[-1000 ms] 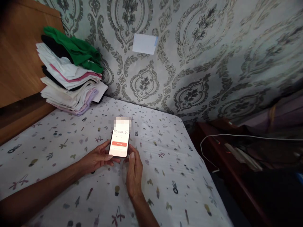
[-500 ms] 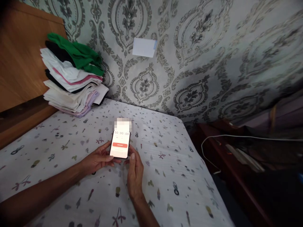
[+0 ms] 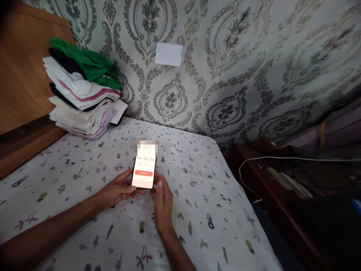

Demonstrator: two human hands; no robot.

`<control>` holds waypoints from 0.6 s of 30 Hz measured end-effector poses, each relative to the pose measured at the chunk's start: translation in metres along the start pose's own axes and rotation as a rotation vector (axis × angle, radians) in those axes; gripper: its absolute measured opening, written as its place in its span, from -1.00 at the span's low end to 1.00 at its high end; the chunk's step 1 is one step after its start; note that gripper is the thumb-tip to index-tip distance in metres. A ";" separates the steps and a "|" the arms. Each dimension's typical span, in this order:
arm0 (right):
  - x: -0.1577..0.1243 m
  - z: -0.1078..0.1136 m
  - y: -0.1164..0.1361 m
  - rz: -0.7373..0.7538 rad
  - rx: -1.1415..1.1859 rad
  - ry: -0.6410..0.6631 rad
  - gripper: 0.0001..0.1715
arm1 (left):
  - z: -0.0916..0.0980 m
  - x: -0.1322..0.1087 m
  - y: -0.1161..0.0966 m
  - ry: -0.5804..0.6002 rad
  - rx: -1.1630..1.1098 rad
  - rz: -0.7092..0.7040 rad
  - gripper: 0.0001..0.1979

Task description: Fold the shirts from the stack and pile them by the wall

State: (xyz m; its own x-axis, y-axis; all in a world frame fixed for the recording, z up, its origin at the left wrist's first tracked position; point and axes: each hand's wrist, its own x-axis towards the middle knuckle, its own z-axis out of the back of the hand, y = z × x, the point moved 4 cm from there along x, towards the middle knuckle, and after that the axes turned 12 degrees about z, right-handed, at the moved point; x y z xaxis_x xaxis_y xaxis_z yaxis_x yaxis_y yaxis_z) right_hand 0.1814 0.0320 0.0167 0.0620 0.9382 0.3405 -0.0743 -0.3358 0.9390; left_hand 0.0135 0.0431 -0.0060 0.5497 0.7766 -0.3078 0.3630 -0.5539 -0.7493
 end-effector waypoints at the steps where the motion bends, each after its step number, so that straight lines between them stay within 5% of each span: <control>1: 0.000 0.000 0.000 -0.003 0.005 -0.001 -0.33 | 0.000 0.000 0.000 0.000 -0.004 0.000 -0.17; 18: -0.001 0.002 0.000 -0.004 -0.024 0.021 -0.31 | 0.002 0.004 0.002 0.002 0.003 0.000 -0.16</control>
State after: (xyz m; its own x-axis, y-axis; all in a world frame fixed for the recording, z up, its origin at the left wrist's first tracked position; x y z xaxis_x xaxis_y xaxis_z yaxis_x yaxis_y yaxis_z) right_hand 0.1830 0.0310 0.0169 0.0411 0.9412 0.3354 -0.0979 -0.3303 0.9388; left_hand 0.0147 0.0454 -0.0096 0.5513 0.7759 -0.3066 0.3606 -0.5530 -0.7511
